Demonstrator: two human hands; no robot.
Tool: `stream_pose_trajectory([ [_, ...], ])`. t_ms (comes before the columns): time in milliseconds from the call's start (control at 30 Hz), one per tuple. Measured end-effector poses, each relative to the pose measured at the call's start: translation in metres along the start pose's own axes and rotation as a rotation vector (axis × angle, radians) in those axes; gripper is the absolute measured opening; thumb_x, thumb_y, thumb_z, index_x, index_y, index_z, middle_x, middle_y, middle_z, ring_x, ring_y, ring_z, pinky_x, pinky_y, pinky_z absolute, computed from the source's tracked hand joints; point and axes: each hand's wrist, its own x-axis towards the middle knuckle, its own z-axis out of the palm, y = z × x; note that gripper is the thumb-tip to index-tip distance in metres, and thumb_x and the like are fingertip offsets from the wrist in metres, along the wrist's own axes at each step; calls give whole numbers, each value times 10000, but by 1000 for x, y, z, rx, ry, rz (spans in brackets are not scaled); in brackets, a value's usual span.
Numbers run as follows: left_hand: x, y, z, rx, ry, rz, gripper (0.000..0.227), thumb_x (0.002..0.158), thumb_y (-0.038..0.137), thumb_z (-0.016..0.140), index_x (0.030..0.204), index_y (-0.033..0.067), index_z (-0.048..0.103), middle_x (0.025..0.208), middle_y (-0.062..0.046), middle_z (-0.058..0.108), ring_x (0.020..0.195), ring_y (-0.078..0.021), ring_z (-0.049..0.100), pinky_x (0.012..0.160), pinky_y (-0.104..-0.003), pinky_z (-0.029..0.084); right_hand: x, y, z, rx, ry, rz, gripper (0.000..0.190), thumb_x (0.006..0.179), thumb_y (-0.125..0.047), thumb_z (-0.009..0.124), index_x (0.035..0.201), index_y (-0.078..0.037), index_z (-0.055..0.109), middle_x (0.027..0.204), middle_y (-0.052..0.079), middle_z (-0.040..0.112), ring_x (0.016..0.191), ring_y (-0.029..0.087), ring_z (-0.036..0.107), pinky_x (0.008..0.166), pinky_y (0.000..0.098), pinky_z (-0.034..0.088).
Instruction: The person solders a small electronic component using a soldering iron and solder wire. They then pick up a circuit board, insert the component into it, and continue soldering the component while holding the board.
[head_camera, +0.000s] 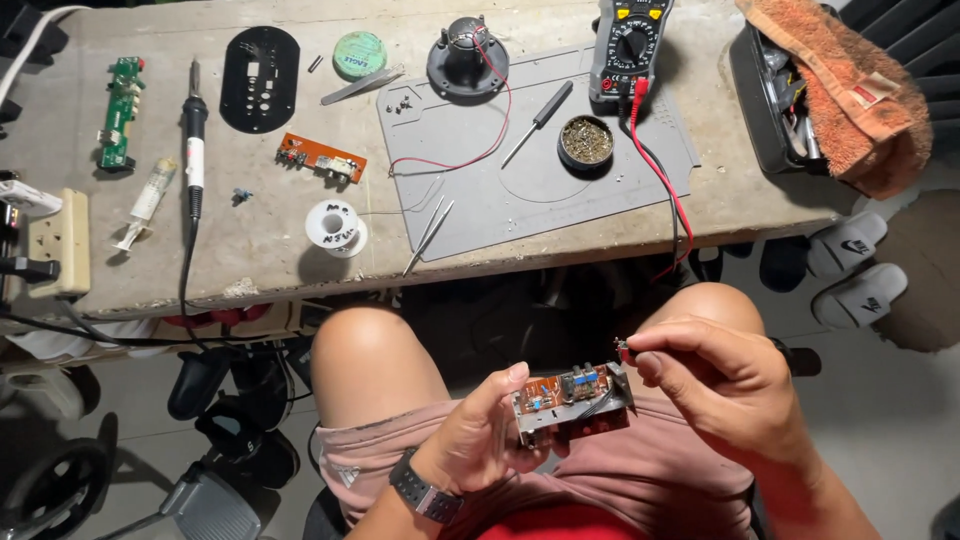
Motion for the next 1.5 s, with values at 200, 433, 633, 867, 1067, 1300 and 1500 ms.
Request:
stream_pose_trajectory([
  [200, -2, 3, -2, 25, -116, -40, 679, 1121, 592, 635, 1419, -15, 699, 1020, -235, 823, 754, -289, 845, 374, -162, 371, -5, 31, -13, 282, -255, 179, 167, 1058, -60, 752, 1144, 11, 877, 1021, 113, 881, 829, 161, 768, 743, 292, 653],
  [433, -4, 9, 6, 152, -194, -139, 768, 1133, 656, 561, 1308, -77, 709, 830, -318, 751, 397, -148, 408, 365, -191, 269, -2, 54, -15, 337, -423, 512, 206, 1077, -132, 781, 1123, 1, 932, 810, 92, 830, 742, 139, 739, 685, 276, 572],
  [633, -4, 9, 12, 182, -197, -158, 747, 1141, 678, 546, 1194, -51, 700, 919, -383, 768, 373, -142, 432, 331, -188, 286, -12, 70, -12, 541, -489, 587, 200, 1107, -119, 745, 1114, 10, 897, 733, 144, 768, 699, 210, 726, 681, 341, 610],
  [867, -4, 10, 14, 213, -193, -168, 820, 1161, 660, 535, 1254, -133, 721, 903, -366, 773, 402, -157, 529, 316, -170, 271, -18, 70, -15, 505, -520, 641, 227, 1106, -150, 752, 1049, 14, 899, 839, 120, 827, 728, 188, 722, 686, 323, 590],
  [1067, -5, 9, 14, 263, -162, -159, 715, 1179, 628, 540, 1250, -66, 698, 933, -314, 788, 496, -171, 617, 340, -158, 303, -23, 68, -15, 540, -545, 592, 222, 1095, -155, 732, 1082, -7, 897, 1112, 165, 972, 1006, 236, 874, 893, 378, 684],
  [1300, -5, 6, 13, 341, -43, -100, 642, 1137, 521, 660, 1282, -97, 754, 845, -181, 783, 500, -131, 619, 368, -151, 375, -26, 58, -30, 202, -644, 296, 261, 1110, -220, 695, 1162, -104, 923, 1045, 20, 881, 937, 145, 807, 848, 309, 644],
  [1500, -5, 10, 16, 412, -63, -108, 562, 1146, 511, 655, 1242, -34, 755, 877, -223, 815, 443, -106, 577, 361, -154, 350, -28, 42, -32, 90, -583, 235, 258, 1114, -219, 677, 1128, -112, 911, 997, -2, 894, 922, 132, 825, 859, 294, 643],
])
